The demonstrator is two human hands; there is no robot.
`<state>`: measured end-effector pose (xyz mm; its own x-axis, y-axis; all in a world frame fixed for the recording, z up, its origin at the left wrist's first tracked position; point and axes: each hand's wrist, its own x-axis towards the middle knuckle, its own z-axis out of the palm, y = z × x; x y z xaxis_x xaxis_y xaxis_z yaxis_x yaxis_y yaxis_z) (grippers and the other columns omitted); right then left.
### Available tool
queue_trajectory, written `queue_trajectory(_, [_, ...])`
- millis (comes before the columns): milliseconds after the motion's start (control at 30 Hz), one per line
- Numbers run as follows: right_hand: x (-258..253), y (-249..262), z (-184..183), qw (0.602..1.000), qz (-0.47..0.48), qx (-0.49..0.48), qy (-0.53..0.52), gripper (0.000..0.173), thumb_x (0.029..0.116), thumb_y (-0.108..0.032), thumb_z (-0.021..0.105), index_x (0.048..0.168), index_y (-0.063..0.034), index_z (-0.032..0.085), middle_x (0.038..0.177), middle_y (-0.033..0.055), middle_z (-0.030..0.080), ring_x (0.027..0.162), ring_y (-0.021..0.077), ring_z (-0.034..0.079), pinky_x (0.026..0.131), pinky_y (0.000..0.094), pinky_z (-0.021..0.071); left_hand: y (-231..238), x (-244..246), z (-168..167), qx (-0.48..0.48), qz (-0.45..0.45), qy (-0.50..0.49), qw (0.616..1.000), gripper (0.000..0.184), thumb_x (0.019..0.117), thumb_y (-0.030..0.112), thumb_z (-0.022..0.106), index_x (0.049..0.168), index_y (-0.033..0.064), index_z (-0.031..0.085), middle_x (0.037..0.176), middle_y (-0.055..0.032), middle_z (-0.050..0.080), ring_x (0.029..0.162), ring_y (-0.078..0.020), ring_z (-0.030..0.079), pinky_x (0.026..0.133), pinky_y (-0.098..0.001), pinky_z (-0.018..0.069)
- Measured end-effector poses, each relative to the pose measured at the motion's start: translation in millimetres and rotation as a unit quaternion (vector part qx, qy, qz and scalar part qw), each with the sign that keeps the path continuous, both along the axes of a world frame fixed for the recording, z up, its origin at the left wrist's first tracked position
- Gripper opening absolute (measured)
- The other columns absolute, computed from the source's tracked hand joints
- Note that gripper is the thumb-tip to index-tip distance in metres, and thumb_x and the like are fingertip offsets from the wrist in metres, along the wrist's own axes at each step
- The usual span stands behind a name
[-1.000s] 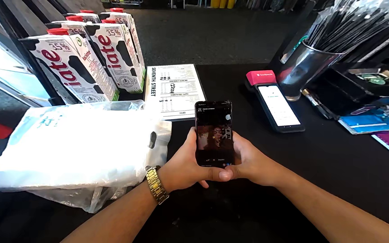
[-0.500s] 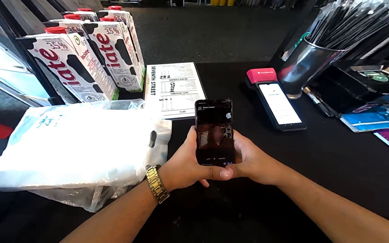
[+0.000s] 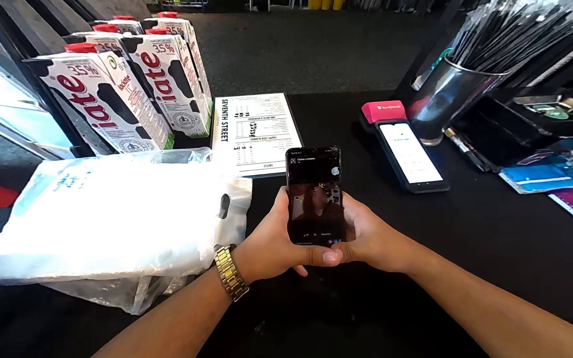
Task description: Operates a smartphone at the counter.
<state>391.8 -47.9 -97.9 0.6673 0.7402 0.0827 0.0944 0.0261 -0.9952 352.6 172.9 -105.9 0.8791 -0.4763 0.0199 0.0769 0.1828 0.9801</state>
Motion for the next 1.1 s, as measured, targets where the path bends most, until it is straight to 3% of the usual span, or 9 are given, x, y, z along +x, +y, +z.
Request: queue_trajectory(1100, [-1.2,1.7,-0.6,1.0,-0.006,-0.003,-0.003,0.084,0.077,-0.029,0.09,0.147,-0.0204,0.044,0.126,0.0048,0.068,0.112,0.02,0.069,0.094,0.0357,0.0612,1.8,-1.0,-0.5,-0.002,-0.003,0.0,1.0,0.095,0.0753,0.019,0.092,0.145,0.0274,0.029,0.123,-0.0101,0.065,0.091,-0.0267,0.074,0.053,-0.0376,0.0641])
